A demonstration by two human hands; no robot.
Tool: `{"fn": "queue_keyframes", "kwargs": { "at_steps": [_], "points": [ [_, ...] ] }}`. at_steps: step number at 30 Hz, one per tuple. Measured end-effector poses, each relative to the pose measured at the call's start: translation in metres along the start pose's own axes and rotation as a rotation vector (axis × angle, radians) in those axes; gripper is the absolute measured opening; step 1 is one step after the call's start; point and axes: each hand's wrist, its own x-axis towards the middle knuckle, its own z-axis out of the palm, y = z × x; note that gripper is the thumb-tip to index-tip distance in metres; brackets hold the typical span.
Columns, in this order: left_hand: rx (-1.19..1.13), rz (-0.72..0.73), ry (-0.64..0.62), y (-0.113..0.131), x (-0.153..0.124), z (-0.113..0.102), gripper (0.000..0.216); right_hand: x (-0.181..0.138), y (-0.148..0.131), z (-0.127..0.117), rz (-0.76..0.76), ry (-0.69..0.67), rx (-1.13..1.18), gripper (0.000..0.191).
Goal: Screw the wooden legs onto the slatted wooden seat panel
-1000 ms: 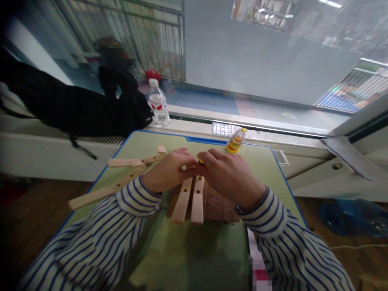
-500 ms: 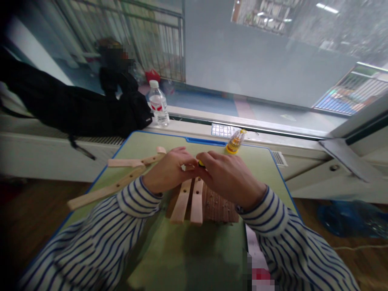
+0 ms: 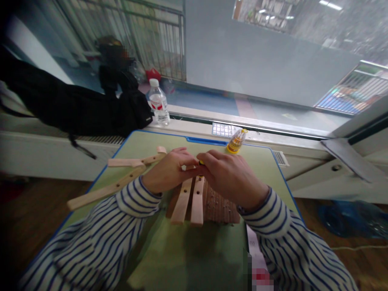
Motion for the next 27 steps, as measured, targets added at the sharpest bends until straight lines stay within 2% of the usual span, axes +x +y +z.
{"fn": "queue_keyframes", "kwargs": {
  "at_steps": [10, 17, 21, 25, 27],
  "points": [
    [0.044, 0.06, -0.051, -0.002, 0.0, -0.001, 0.027, 0.001, -0.006, 0.006, 0.083, 0.059, -0.118, 0.032],
    [0.071, -0.015, 0.039, -0.001, -0.002, 0.002, 0.017, 0.002, -0.009, 0.005, 0.1, 0.047, -0.138, 0.033],
    [0.068, -0.024, 0.032, 0.002, -0.002, 0.002, 0.017, 0.001, -0.008, -0.005, 0.05, -0.029, -0.117, 0.03],
    [0.041, -0.014, 0.025, 0.004, -0.002, -0.002, 0.024, -0.001, -0.007, -0.015, -0.006, -0.006, -0.071, 0.029],
    [0.042, -0.003, 0.021, 0.004, -0.002, -0.002, 0.023, -0.001, -0.008, -0.016, -0.032, -0.036, -0.028, 0.026]
  ]
}}
